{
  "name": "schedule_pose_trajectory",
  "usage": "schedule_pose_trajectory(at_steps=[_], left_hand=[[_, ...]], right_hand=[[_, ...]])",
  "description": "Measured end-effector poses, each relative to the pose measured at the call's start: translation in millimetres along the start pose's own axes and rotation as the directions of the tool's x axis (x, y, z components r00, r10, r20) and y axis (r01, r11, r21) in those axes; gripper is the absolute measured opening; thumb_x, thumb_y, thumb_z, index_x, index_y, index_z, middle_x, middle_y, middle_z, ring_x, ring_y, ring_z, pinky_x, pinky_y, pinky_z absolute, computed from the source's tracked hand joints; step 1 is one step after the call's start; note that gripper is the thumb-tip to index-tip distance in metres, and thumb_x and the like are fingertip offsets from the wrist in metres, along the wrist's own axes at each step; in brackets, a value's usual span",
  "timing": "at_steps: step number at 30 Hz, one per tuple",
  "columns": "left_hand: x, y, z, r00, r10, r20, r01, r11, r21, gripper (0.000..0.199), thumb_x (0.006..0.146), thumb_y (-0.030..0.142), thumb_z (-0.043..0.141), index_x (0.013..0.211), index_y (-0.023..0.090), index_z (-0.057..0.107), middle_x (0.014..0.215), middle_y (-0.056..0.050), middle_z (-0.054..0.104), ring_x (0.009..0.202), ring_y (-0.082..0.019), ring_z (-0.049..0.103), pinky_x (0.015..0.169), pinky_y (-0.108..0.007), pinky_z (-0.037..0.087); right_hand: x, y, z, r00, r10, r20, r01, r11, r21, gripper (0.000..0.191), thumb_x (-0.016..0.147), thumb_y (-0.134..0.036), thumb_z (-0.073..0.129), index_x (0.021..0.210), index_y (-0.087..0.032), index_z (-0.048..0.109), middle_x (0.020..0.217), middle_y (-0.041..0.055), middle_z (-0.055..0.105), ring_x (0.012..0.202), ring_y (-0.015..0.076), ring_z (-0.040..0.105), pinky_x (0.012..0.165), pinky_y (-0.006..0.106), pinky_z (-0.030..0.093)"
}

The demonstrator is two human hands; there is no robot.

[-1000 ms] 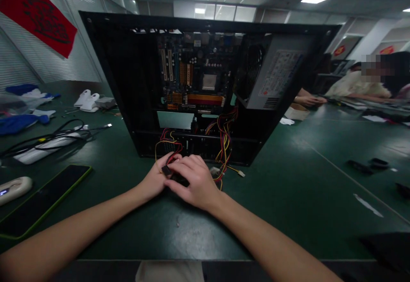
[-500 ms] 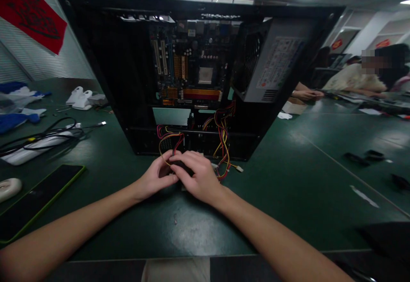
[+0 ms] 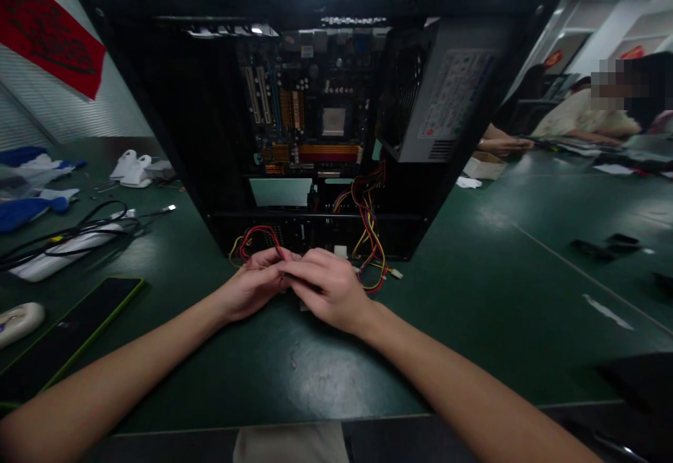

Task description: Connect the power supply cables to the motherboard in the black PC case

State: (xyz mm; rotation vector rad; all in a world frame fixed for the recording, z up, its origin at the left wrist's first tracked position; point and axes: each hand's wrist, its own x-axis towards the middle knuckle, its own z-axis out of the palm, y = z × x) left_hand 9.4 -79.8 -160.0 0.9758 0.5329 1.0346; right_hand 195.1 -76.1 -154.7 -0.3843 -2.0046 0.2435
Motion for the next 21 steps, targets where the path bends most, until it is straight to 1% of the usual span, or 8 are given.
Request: schedule_pose_trajectory(at_steps=[2, 5, 9, 12, 14, 17, 19, 21], left_hand=[[0, 1, -0.6, 1.000, 0.000, 0.025, 0.000, 1.000, -0.009, 0.019, 0.077, 0.028, 0.082, 0.089, 0.017, 0.073, 0.096, -0.004, 0.070, 0.094, -0.016, 0.064, 0.089, -0.027, 0.049], [0, 3, 0.1, 0.999, 0.029, 0.033, -0.028, 0.999, -0.021, 0.013, 0.079, 0.025, 0.079, 0.090, 0.018, 0.074, 0.103, -0.004, 0.072, 0.100, -0.016, 0.064, 0.094, -0.026, 0.047], [0, 8, 2.7, 0.998, 0.048, 0.031, -0.047, 0.998, -0.032, 0.016, 0.086, 0.027, 0.073, 0.100, 0.019, 0.075, 0.115, -0.007, 0.073, 0.112, -0.020, 0.064, 0.099, -0.030, 0.045], [1, 7, 2.1, 0.999, 0.047, 0.015, -0.047, 0.999, -0.014, 0.016, 0.084, 0.030, 0.076, 0.098, 0.021, 0.075, 0.109, -0.005, 0.075, 0.106, -0.019, 0.066, 0.094, -0.029, 0.048], [2, 4, -1.1, 0.999, 0.049, -0.003, -0.049, 0.997, 0.055, 0.019, 0.082, 0.033, 0.078, 0.096, 0.021, 0.075, 0.100, -0.003, 0.075, 0.096, -0.017, 0.067, 0.089, -0.027, 0.048], [4, -2, -7.7, 0.999, 0.046, 0.018, -0.049, 0.963, 0.267, 0.023, 0.084, 0.039, 0.076, 0.094, 0.018, 0.076, 0.089, -0.002, 0.073, 0.087, -0.015, 0.066, 0.085, -0.025, 0.048], [5, -4, -10.3, 0.999, 0.025, 0.042, -0.040, 0.923, 0.382, 0.026, 0.088, 0.042, 0.071, 0.094, 0.017, 0.076, 0.087, -0.002, 0.072, 0.084, -0.015, 0.064, 0.083, -0.025, 0.047], [5, -5, -10.0, 0.999, 0.040, 0.021, -0.045, 0.906, 0.422, 0.028, 0.090, 0.043, 0.068, 0.099, 0.018, 0.075, 0.091, -0.003, 0.072, 0.088, -0.015, 0.065, 0.085, -0.026, 0.047]], right_hand=[[0, 2, 0, 0.999, -0.031, 0.006, 0.031, 0.999, -0.015, 0.028, 0.094, -0.013, 0.059, 0.119, -0.022, 0.069, 0.085, 0.0047, 0.069, 0.074, 0.0160, 0.063, 0.066, 0.028, 0.053], [-1, 5, 0, 0.998, -0.063, 0.022, 0.063, 0.998, -0.012, 0.027, 0.094, -0.012, 0.059, 0.118, -0.020, 0.070, 0.085, 0.0055, 0.069, 0.078, 0.0168, 0.065, 0.071, 0.030, 0.056], [-2, 6, -2, 0.996, -0.068, 0.059, 0.067, 0.998, 0.011, 0.027, 0.094, -0.012, 0.060, 0.118, -0.020, 0.070, 0.090, 0.0065, 0.070, 0.087, 0.0172, 0.069, 0.078, 0.030, 0.059], [-2, 5, -3, 0.994, -0.081, 0.076, 0.079, 0.996, 0.039, 0.025, 0.094, -0.016, 0.063, 0.118, -0.020, 0.071, 0.090, 0.0061, 0.070, 0.086, 0.0164, 0.069, 0.078, 0.029, 0.059], [-4, 6, -3, 0.990, -0.110, 0.087, 0.107, 0.993, 0.043, 0.024, 0.094, -0.018, 0.065, 0.117, -0.019, 0.071, 0.088, 0.0054, 0.070, 0.083, 0.0158, 0.069, 0.079, 0.029, 0.060], [-6, 7, -3, 0.980, -0.162, 0.117, 0.164, 0.986, -0.011, 0.026, 0.093, -0.021, 0.066, 0.119, -0.020, 0.071, 0.087, 0.0048, 0.071, 0.079, 0.0158, 0.067, 0.080, 0.031, 0.059], [-7, 7, -4, 0.972, -0.186, 0.141, 0.196, 0.979, -0.058, 0.026, 0.094, -0.020, 0.065, 0.119, -0.020, 0.070, 0.085, 0.0044, 0.070, 0.077, 0.0161, 0.065, 0.078, 0.031, 0.059], [-6, 7, -6, 0.966, -0.199, 0.164, 0.216, 0.972, -0.093, 0.025, 0.095, -0.018, 0.063, 0.119, -0.019, 0.070, 0.083, 0.0044, 0.069, 0.074, 0.0161, 0.063, 0.072, 0.029, 0.057]])
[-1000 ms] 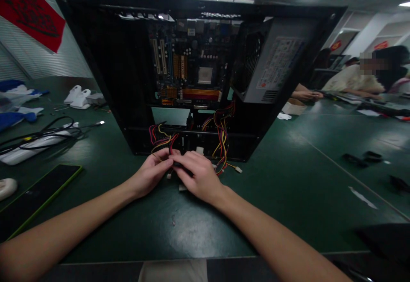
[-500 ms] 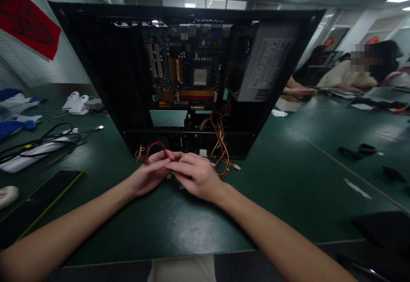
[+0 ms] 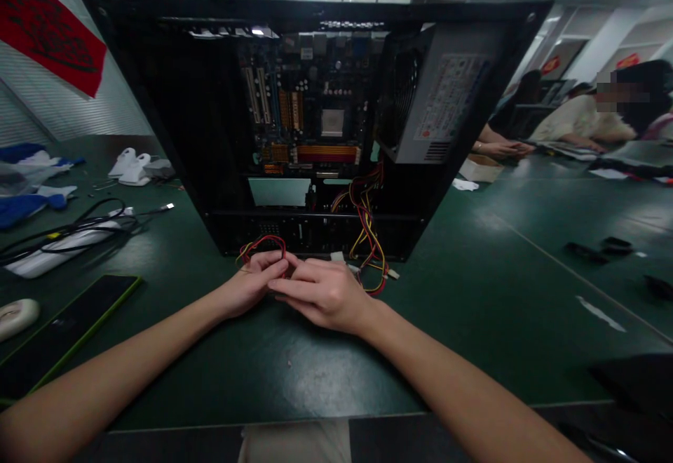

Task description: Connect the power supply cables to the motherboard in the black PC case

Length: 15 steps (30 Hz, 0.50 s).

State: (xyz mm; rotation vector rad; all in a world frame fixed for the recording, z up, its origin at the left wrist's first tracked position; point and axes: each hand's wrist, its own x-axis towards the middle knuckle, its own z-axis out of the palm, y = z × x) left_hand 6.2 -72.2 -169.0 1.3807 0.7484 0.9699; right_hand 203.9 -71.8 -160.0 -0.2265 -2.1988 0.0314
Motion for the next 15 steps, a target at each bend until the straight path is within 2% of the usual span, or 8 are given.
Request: schedule_pose_trajectory(at_steps=[2, 5, 7, 9, 11, 13, 15], left_hand=[[-1, 3, 2.1, 0.997, 0.030, -0.073, -0.031, 0.999, -0.018, 0.028, 0.089, 0.040, 0.070, 0.107, 0.020, 0.073, 0.102, -0.004, 0.073, 0.099, -0.018, 0.065, 0.092, -0.028, 0.047], [-3, 12, 5.3, 0.979, 0.090, -0.183, -0.113, 0.986, -0.119, 0.034, 0.082, 0.035, 0.076, 0.113, 0.021, 0.071, 0.113, -0.006, 0.071, 0.114, -0.022, 0.062, 0.100, -0.032, 0.045], [-3, 19, 5.8, 0.968, 0.120, -0.218, -0.161, 0.970, -0.180, 0.036, 0.082, 0.038, 0.075, 0.113, 0.021, 0.070, 0.115, -0.007, 0.070, 0.117, -0.024, 0.060, 0.101, -0.035, 0.045], [-1, 25, 4.2, 0.953, 0.153, -0.262, -0.205, 0.961, -0.184, 0.034, 0.088, 0.045, 0.065, 0.110, 0.020, 0.070, 0.116, -0.008, 0.069, 0.116, -0.024, 0.061, 0.100, -0.037, 0.046], [1, 28, 0.3, 0.915, 0.212, -0.343, -0.244, 0.968, -0.053, 0.033, 0.095, 0.047, 0.054, 0.100, 0.019, 0.070, 0.111, -0.007, 0.069, 0.111, -0.023, 0.062, 0.099, -0.037, 0.046], [2, 28, -5.6, 0.869, 0.322, -0.376, -0.250, 0.941, 0.229, 0.033, 0.100, 0.043, 0.048, 0.090, 0.018, 0.068, 0.101, -0.007, 0.069, 0.103, -0.021, 0.063, 0.096, -0.036, 0.046], [2, 26, -11.8, 0.869, 0.425, -0.253, -0.243, 0.812, 0.530, 0.034, 0.102, 0.038, 0.044, 0.087, 0.017, 0.066, 0.092, -0.006, 0.068, 0.094, -0.019, 0.063, 0.092, -0.035, 0.046]], right_hand=[[1, 1, -2, 1.000, 0.011, 0.025, -0.010, 0.999, -0.030, 0.023, 0.096, -0.017, 0.059, 0.116, -0.018, 0.071, 0.081, 0.0050, 0.068, 0.073, 0.0167, 0.061, 0.069, 0.029, 0.054], [0, 7, -4, 0.991, 0.102, 0.087, -0.099, 0.994, -0.042, 0.023, 0.099, -0.019, 0.055, 0.114, -0.014, 0.072, 0.082, 0.0071, 0.068, 0.074, 0.0170, 0.062, 0.067, 0.028, 0.051], [-1, 11, -6, 0.969, 0.188, 0.163, -0.186, 0.982, -0.025, 0.024, 0.100, -0.020, 0.053, 0.114, -0.014, 0.071, 0.083, 0.0073, 0.068, 0.073, 0.0160, 0.063, 0.067, 0.026, 0.050], [-2, 15, -8, 0.935, 0.256, 0.245, -0.258, 0.966, -0.025, 0.024, 0.099, -0.019, 0.053, 0.114, -0.015, 0.071, 0.084, 0.0070, 0.070, 0.073, 0.0157, 0.065, 0.067, 0.025, 0.049], [-1, 17, -11, 0.904, 0.305, 0.299, -0.306, 0.951, -0.042, 0.021, 0.098, -0.019, 0.055, 0.109, -0.016, 0.072, 0.087, 0.0069, 0.072, 0.076, 0.0163, 0.067, 0.070, 0.026, 0.048], [0, 17, -14, 0.886, 0.330, 0.327, -0.335, 0.941, -0.043, 0.020, 0.098, -0.024, 0.056, 0.091, -0.016, 0.073, 0.077, 0.0050, 0.071, 0.068, 0.0151, 0.065, 0.065, 0.025, 0.045], [1, 16, -17, 0.885, 0.329, 0.329, -0.346, 0.938, -0.005, 0.034, 0.099, -0.029, 0.056, 0.070, -0.016, 0.067, 0.061, 0.0020, 0.064, 0.055, 0.0124, 0.057, 0.057, 0.025, 0.039]])
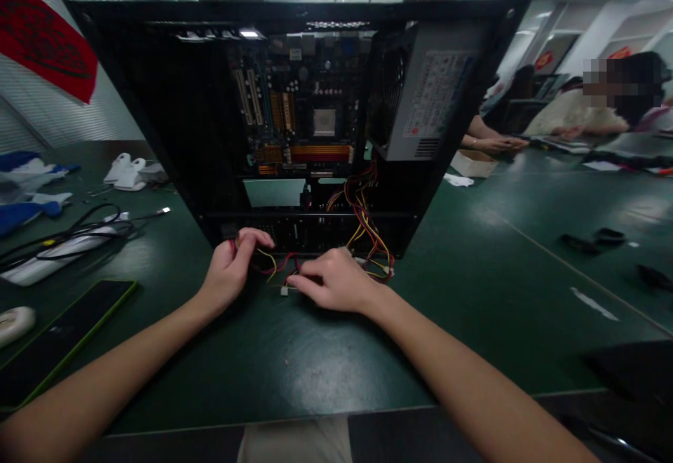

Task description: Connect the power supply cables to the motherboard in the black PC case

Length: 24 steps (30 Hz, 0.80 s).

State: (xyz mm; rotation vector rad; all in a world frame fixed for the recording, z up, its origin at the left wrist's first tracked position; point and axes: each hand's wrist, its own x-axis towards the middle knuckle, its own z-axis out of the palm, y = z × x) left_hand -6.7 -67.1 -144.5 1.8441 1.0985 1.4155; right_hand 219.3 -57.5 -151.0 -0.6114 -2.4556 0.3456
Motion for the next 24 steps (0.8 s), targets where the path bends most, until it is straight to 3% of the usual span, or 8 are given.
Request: schedule_pose_trajectory(at_steps=[2, 5, 7, 10, 13, 16, 19, 24], left_hand=[[-3, -4, -2.7, 0.977, 0.128, 0.171, -0.162, 0.965, 0.204, 0.032, 0.103, 0.034, 0.042, 0.089, 0.018, 0.065, 0.089, -0.006, 0.067, 0.090, -0.019, 0.061, 0.088, -0.035, 0.045], [-10, -5, -0.6, 0.903, 0.240, 0.356, -0.355, 0.883, 0.307, 0.026, 0.103, 0.028, 0.041, 0.091, 0.018, 0.062, 0.090, -0.006, 0.066, 0.089, -0.019, 0.060, 0.088, -0.037, 0.044], [-14, -5, 3.6, 0.861, 0.272, 0.429, -0.424, 0.849, 0.314, 0.025, 0.103, 0.025, 0.038, 0.091, 0.018, 0.059, 0.089, -0.006, 0.066, 0.086, -0.019, 0.059, 0.086, -0.037, 0.044], [-16, -2, 7.9, 0.805, 0.301, 0.511, -0.503, 0.804, 0.317, 0.022, 0.100, 0.027, 0.039, 0.086, 0.018, 0.054, 0.084, -0.006, 0.064, 0.081, -0.021, 0.058, 0.082, -0.039, 0.044], [-16, -1, 7.8, 0.777, 0.303, 0.552, -0.545, 0.763, 0.347, 0.017, 0.095, 0.025, 0.041, 0.089, 0.018, 0.054, 0.086, -0.008, 0.065, 0.083, -0.023, 0.058, 0.081, -0.041, 0.044], [-17, -1, 7.6, 0.761, 0.286, 0.583, -0.555, 0.753, 0.355, 0.018, 0.093, 0.020, 0.042, 0.101, 0.016, 0.058, 0.097, -0.011, 0.067, 0.092, -0.025, 0.059, 0.086, -0.042, 0.045], [-20, 1, 9.8, 0.774, 0.258, 0.579, -0.517, 0.785, 0.341, 0.018, 0.092, 0.019, 0.046, 0.104, 0.016, 0.058, 0.100, -0.011, 0.067, 0.095, -0.025, 0.060, 0.088, -0.041, 0.045], [-21, 6, 12.1, 0.833, 0.301, 0.465, -0.472, 0.824, 0.312, 0.026, 0.090, 0.017, 0.054, 0.116, 0.018, 0.057, 0.118, -0.011, 0.064, 0.115, -0.026, 0.056, 0.102, -0.044, 0.043]], right_hand=[[-1, -3, 0, 0.998, -0.002, -0.056, 0.005, 0.998, 0.065, 0.038, 0.099, -0.031, 0.055, 0.065, -0.016, 0.064, 0.057, 0.0004, 0.061, 0.051, 0.0109, 0.053, 0.054, 0.025, 0.036], [-1, -9, 3, 0.977, 0.008, -0.212, 0.020, 0.991, 0.130, 0.020, 0.096, -0.033, 0.062, 0.087, -0.017, 0.069, 0.070, 0.0015, 0.066, 0.059, 0.0121, 0.057, 0.058, 0.025, 0.040], [1, -13, 7, 0.957, -0.023, -0.288, 0.065, 0.989, 0.136, 0.018, 0.092, -0.035, 0.068, 0.096, -0.018, 0.068, 0.077, 0.0027, 0.067, 0.066, 0.0142, 0.059, 0.062, 0.026, 0.044], [3, -20, 13, 0.935, -0.080, -0.346, 0.130, 0.984, 0.122, 0.022, 0.087, -0.036, 0.075, 0.093, -0.018, 0.064, 0.081, 0.0037, 0.066, 0.074, 0.0171, 0.060, 0.067, 0.030, 0.047], [5, -26, 16, 0.923, -0.096, -0.372, 0.157, 0.978, 0.135, 0.018, 0.088, -0.030, 0.073, 0.097, -0.018, 0.063, 0.085, 0.0050, 0.065, 0.079, 0.0182, 0.060, 0.071, 0.032, 0.049], [6, -33, 18, 0.923, -0.094, -0.374, 0.177, 0.965, 0.193, 0.008, 0.092, -0.020, 0.067, 0.100, -0.018, 0.064, 0.088, 0.0054, 0.066, 0.082, 0.0177, 0.061, 0.074, 0.032, 0.051], [4, -35, 15, 0.915, -0.123, -0.384, 0.201, 0.964, 0.171, 0.007, 0.094, -0.014, 0.062, 0.099, -0.019, 0.063, 0.088, 0.0049, 0.067, 0.081, 0.0170, 0.062, 0.074, 0.031, 0.053], [1, -25, 7, 0.904, -0.220, -0.368, 0.176, 0.973, -0.148, 0.012, 0.095, -0.014, 0.058, 0.104, -0.018, 0.065, 0.089, 0.0076, 0.069, 0.079, 0.0188, 0.063, 0.069, 0.032, 0.053]])
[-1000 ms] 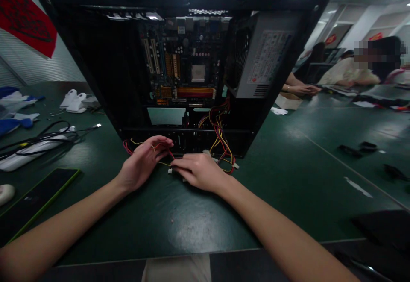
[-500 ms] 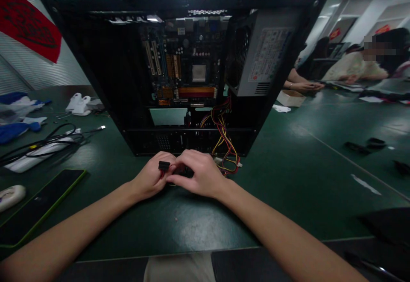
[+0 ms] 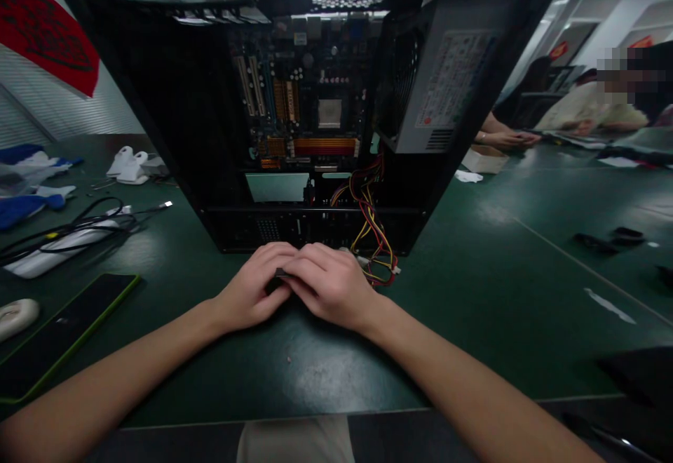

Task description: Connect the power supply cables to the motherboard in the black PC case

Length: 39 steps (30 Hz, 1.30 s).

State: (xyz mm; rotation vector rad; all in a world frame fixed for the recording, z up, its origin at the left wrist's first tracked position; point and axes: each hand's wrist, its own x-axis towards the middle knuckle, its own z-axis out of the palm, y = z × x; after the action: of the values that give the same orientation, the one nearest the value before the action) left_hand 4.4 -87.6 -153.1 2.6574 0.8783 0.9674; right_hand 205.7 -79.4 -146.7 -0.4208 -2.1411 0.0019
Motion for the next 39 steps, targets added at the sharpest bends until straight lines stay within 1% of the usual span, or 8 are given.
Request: schedule_pose_trajectory(at_steps=[4, 10, 18, 25, 29, 33, 36, 39], left_hand=[[0, -2, -0.9, 0.998, 0.001, -0.069, -0.001, 1.000, 0.000, 0.025, 0.094, 0.014, 0.049, 0.115, 0.019, 0.061, 0.121, -0.012, 0.063, 0.120, -0.026, 0.055, 0.106, -0.046, 0.042], [-2, -10, 0.1, 0.998, 0.022, -0.055, -0.023, 1.000, -0.016, 0.028, 0.094, 0.010, 0.048, 0.115, 0.020, 0.064, 0.120, -0.011, 0.063, 0.118, -0.025, 0.056, 0.104, -0.044, 0.044], [-3, -13, -3.7, 0.999, 0.028, -0.018, -0.026, 0.997, 0.074, 0.024, 0.095, 0.013, 0.049, 0.111, 0.019, 0.066, 0.115, -0.010, 0.066, 0.114, -0.025, 0.057, 0.099, -0.043, 0.043], [1, -10, -0.8, 0.988, -0.154, 0.016, 0.152, 0.984, 0.098, 0.021, 0.099, 0.024, 0.047, 0.105, 0.016, 0.065, 0.115, -0.011, 0.067, 0.106, -0.024, 0.060, 0.093, -0.040, 0.045], [4, -13, -1.9, 0.953, -0.301, 0.027, 0.295, 0.947, 0.128, 0.031, 0.102, 0.032, 0.042, 0.087, 0.017, 0.065, 0.093, -0.008, 0.068, 0.087, -0.021, 0.063, 0.079, -0.034, 0.047], [5, -17, -2.2, 0.882, -0.471, 0.030, 0.455, 0.866, 0.207, 0.039, 0.101, 0.036, 0.041, 0.073, 0.018, 0.061, 0.079, -0.007, 0.067, 0.072, -0.020, 0.062, 0.067, -0.032, 0.043], [4, -21, -0.9, 0.854, -0.519, 0.030, 0.495, 0.830, 0.259, 0.030, 0.099, 0.035, 0.045, 0.077, 0.019, 0.060, 0.084, -0.008, 0.070, 0.076, -0.022, 0.065, 0.067, -0.032, 0.044], [4, -21, -0.7, 0.848, -0.528, 0.056, 0.499, 0.828, 0.256, 0.022, 0.097, 0.034, 0.047, 0.089, 0.019, 0.062, 0.094, -0.009, 0.072, 0.083, -0.024, 0.068, 0.069, -0.032, 0.046]], right_hand=[[-1, 6, -1, 0.999, -0.012, 0.031, 0.014, 0.998, -0.057, 0.016, 0.097, -0.017, 0.055, 0.110, -0.018, 0.064, 0.087, 0.0070, 0.068, 0.079, 0.0190, 0.064, 0.070, 0.031, 0.053], [-4, 8, 2, 0.997, -0.016, 0.070, 0.018, 0.999, -0.032, 0.011, 0.097, -0.017, 0.054, 0.104, -0.018, 0.062, 0.089, 0.0066, 0.069, 0.080, 0.0181, 0.064, 0.068, 0.030, 0.051], [-4, 11, 1, 0.987, 0.023, 0.159, -0.025, 1.000, 0.007, 0.014, 0.098, -0.019, 0.054, 0.110, -0.018, 0.061, 0.090, 0.0068, 0.068, 0.081, 0.0188, 0.061, 0.071, 0.031, 0.049], [-1, 14, 5, 0.951, 0.222, 0.213, -0.218, 0.975, -0.044, 0.013, 0.098, -0.026, 0.056, 0.104, -0.017, 0.063, 0.093, 0.0083, 0.068, 0.085, 0.0218, 0.058, 0.081, 0.039, 0.047], [-2, 16, 8, 0.925, 0.302, 0.230, -0.303, 0.952, -0.029, 0.012, 0.098, -0.025, 0.057, 0.104, -0.017, 0.063, 0.096, 0.0084, 0.068, 0.090, 0.0222, 0.058, 0.083, 0.039, 0.048], [-2, 17, 10, 0.928, 0.296, 0.228, -0.304, 0.953, -0.001, 0.008, 0.097, -0.021, 0.059, 0.102, -0.018, 0.063, 0.099, 0.0076, 0.067, 0.094, 0.0223, 0.058, 0.086, 0.039, 0.049], [-2, 18, 11, 0.933, 0.277, 0.231, -0.288, 0.957, 0.013, 0.008, 0.098, -0.020, 0.058, 0.102, -0.018, 0.064, 0.101, 0.0079, 0.067, 0.097, 0.0222, 0.058, 0.089, 0.040, 0.049], [-2, 20, 10, 0.899, 0.259, 0.352, -0.274, 0.962, -0.007, 0.010, 0.098, -0.023, 0.057, 0.102, -0.018, 0.065, 0.103, 0.0084, 0.066, 0.100, 0.0219, 0.059, 0.091, 0.040, 0.051]])
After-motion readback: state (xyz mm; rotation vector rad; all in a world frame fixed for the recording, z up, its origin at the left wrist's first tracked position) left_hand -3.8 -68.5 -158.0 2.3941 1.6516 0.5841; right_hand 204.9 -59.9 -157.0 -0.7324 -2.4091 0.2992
